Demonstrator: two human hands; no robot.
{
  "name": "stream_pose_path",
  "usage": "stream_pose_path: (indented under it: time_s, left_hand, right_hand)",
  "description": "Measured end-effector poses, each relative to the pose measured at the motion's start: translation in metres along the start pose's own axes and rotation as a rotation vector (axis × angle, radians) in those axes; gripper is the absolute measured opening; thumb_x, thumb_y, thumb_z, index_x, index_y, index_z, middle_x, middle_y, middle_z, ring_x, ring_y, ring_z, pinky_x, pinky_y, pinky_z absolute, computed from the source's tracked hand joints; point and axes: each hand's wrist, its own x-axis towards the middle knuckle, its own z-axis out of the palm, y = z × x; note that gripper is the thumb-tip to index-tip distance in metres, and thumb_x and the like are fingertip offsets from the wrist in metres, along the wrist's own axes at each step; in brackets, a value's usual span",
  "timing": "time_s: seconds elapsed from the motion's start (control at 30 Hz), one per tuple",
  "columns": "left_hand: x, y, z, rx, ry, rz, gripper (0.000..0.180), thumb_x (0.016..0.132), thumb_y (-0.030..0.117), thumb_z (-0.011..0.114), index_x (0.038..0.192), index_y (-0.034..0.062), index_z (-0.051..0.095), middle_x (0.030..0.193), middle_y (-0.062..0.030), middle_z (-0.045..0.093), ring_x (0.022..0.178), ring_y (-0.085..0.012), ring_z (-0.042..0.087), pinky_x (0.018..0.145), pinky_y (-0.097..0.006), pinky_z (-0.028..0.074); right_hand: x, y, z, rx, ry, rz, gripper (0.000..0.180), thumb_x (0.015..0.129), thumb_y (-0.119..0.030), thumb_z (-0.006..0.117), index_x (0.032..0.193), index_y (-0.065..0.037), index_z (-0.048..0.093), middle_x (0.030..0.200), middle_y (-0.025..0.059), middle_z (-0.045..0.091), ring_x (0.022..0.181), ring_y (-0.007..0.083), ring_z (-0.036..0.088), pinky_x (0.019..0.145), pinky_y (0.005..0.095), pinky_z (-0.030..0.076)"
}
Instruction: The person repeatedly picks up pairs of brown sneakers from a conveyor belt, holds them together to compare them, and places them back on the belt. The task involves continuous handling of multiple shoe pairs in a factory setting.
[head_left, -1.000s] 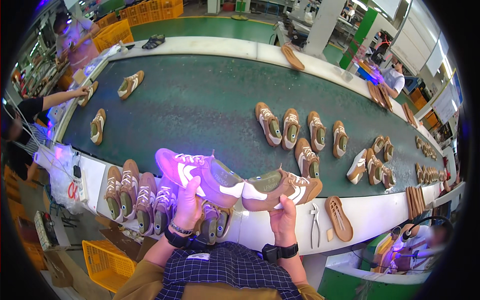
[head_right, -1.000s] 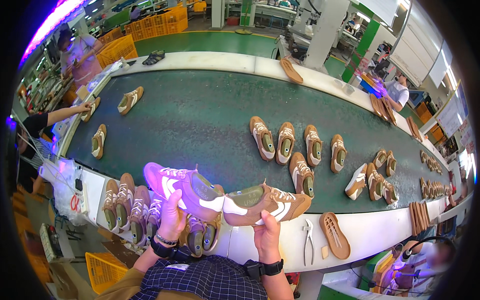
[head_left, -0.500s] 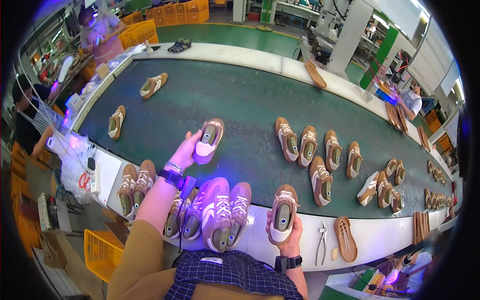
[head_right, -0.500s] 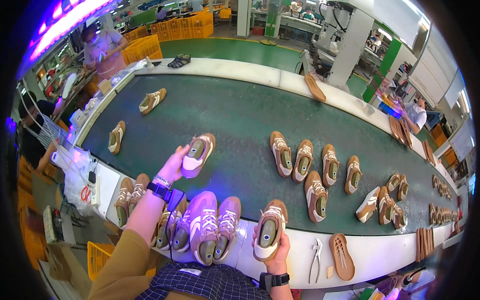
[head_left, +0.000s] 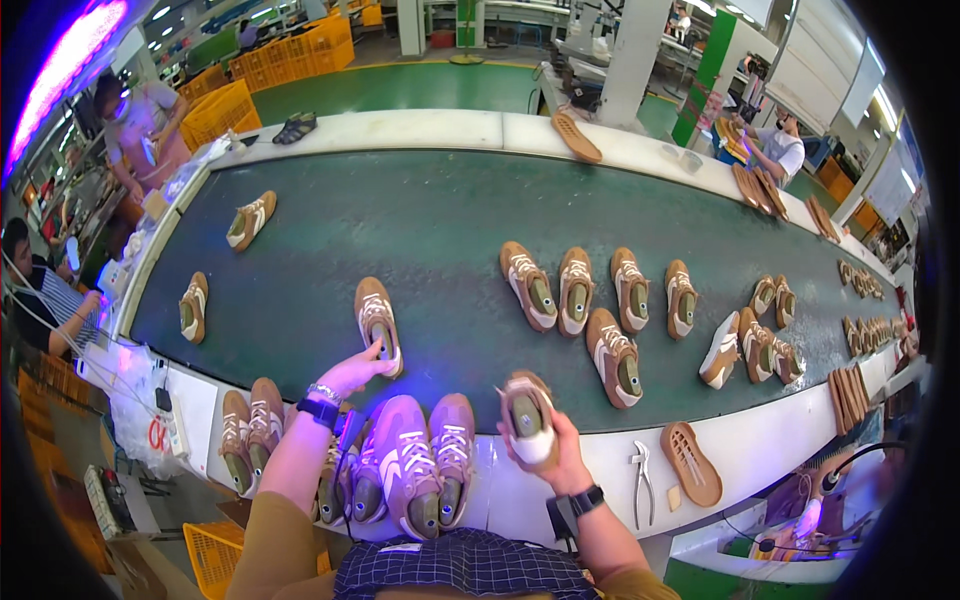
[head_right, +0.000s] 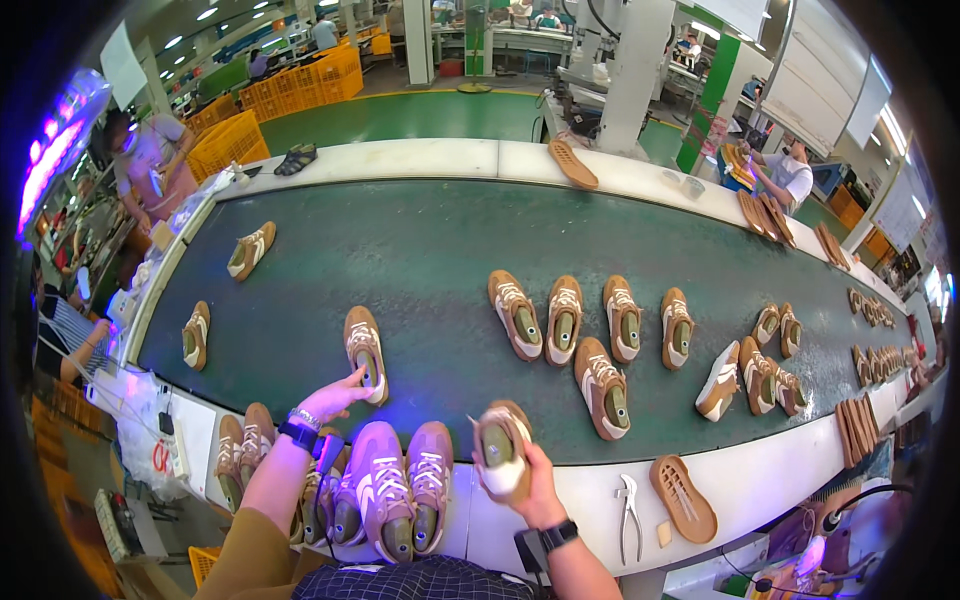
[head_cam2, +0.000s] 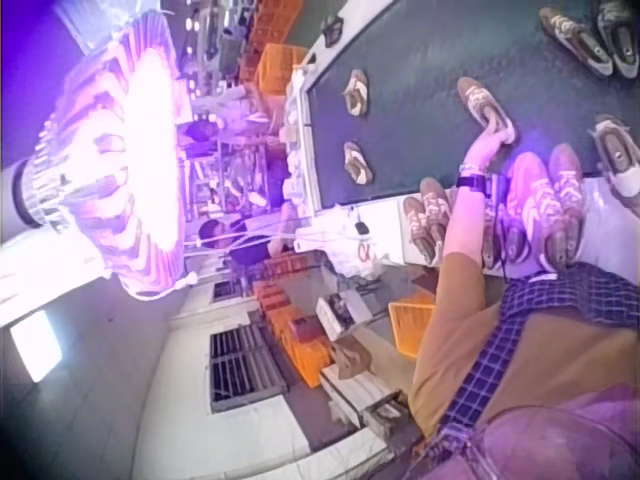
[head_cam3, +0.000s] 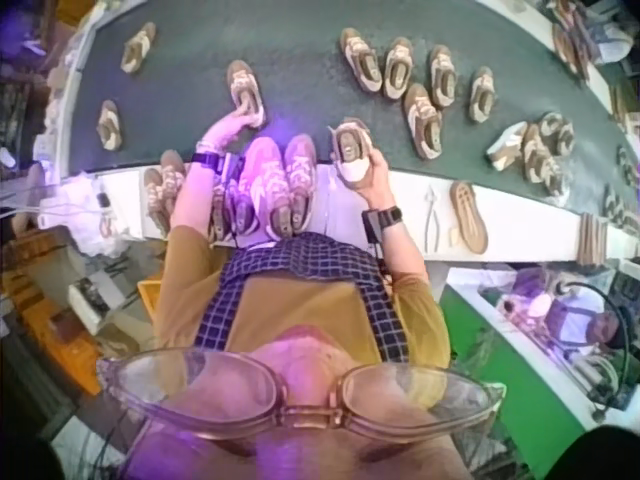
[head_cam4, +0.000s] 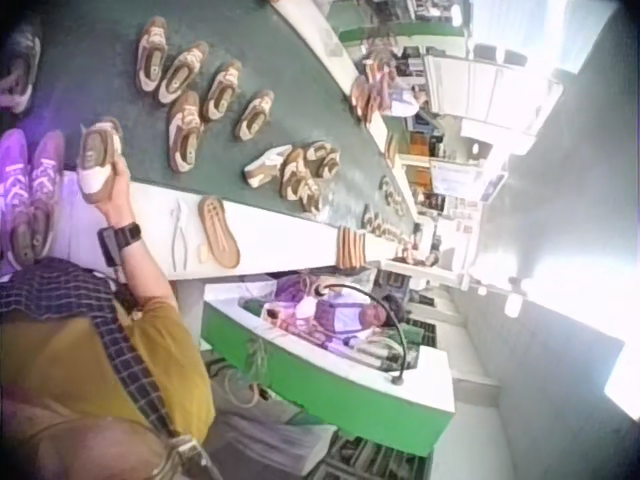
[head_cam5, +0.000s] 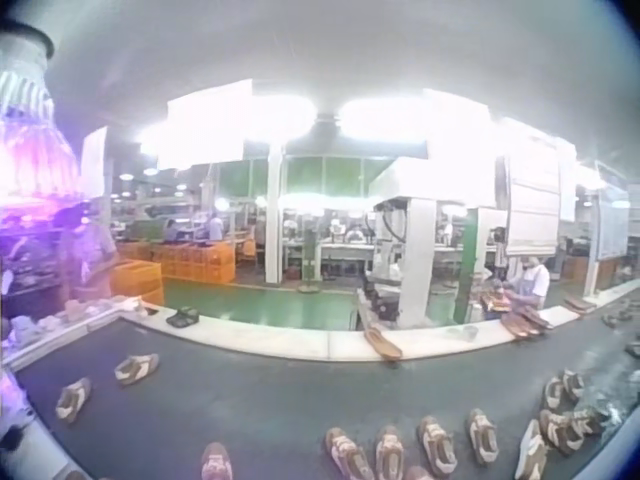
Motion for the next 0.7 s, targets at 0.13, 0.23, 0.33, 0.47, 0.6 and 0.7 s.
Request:
stream_pose_path:
  time_s: [0.13,0.23,0.33,0.47,0.6,0.7]
  left_hand:
    - [-0.018,0.005,0.004,-0.153,0.074,0.003,0.071,0.086,0.041,0.057,0.142,0.008,0.028,0.144,-0.0158,0.03,0.135,-0.0287,0.025,0.105,-0.052,0.023]
    - [-0.043,0.017,0.013,-0.239,0.174,0.119,0.06,0.087,0.036,0.057,0.135,0.0049,0.039,0.134,-0.0138,0.043,0.127,-0.0255,0.036,0.103,-0.046,0.029]
    - [-0.066,0.006,0.026,-0.347,0.349,0.326,0.048,0.088,0.027,0.058,0.127,0.0007,0.047,0.12,-0.0078,0.053,0.11,-0.0165,0.049,0.094,-0.031,0.039]
    - [-0.102,-0.028,0.049,-0.421,0.466,0.393,0.039,0.084,0.012,0.062,0.119,-0.0028,0.052,0.108,-0.0057,0.058,0.098,-0.0121,0.053,0.087,-0.027,0.043]
    - [-0.15,-0.028,0.087,-0.453,0.412,0.297,0.04,0.083,0.008,0.063,0.12,-0.002,0.051,0.101,-0.0046,0.057,0.09,-0.0107,0.055,0.081,-0.024,0.046]
    - [-0.156,-0.042,0.111,-0.505,0.329,0.291,0.057,0.082,0.009,0.066,0.131,-0.0028,0.038,0.112,-0.0077,0.054,0.097,-0.0128,0.056,0.083,-0.026,0.048]
  right_hand:
    - [0.104,-0.05,0.075,0.011,-0.331,-0.021,0.051,0.088,-0.039,0.048,0.133,-0.015,0.043,0.129,0.0108,0.05,0.113,0.0319,0.051,0.092,0.0464,0.046]
    - [0.208,-0.097,0.096,-0.273,-0.245,-0.305,0.056,0.091,-0.044,0.043,0.129,-0.003,0.041,0.123,0.0169,0.052,0.108,0.0321,0.054,0.092,0.0503,0.045]
    - [0.259,-0.116,0.093,-0.834,0.19,-0.525,0.054,0.084,-0.04,0.055,0.119,0.0,0.048,0.118,0.0197,0.054,0.105,0.033,0.055,0.087,0.0439,0.045]
    - [0.262,-0.134,0.052,-1.758,0.766,-1.047,0.053,0.07,-0.034,0.067,0.104,0.004,0.055,0.107,0.0264,0.058,0.101,0.0401,0.055,0.089,0.041,0.043]
    - [0.237,-0.148,0.017,-1.81,0.681,-0.558,0.056,0.063,-0.023,0.074,0.105,0.007,0.052,0.104,0.0264,0.06,0.102,0.0389,0.058,0.088,0.0415,0.045]
    - [0.231,-0.158,0.007,-1.868,0.656,-0.425,0.064,0.061,-0.025,0.077,0.108,0.006,0.049,0.104,0.0271,0.061,0.1,0.0368,0.06,0.086,0.0389,0.047]
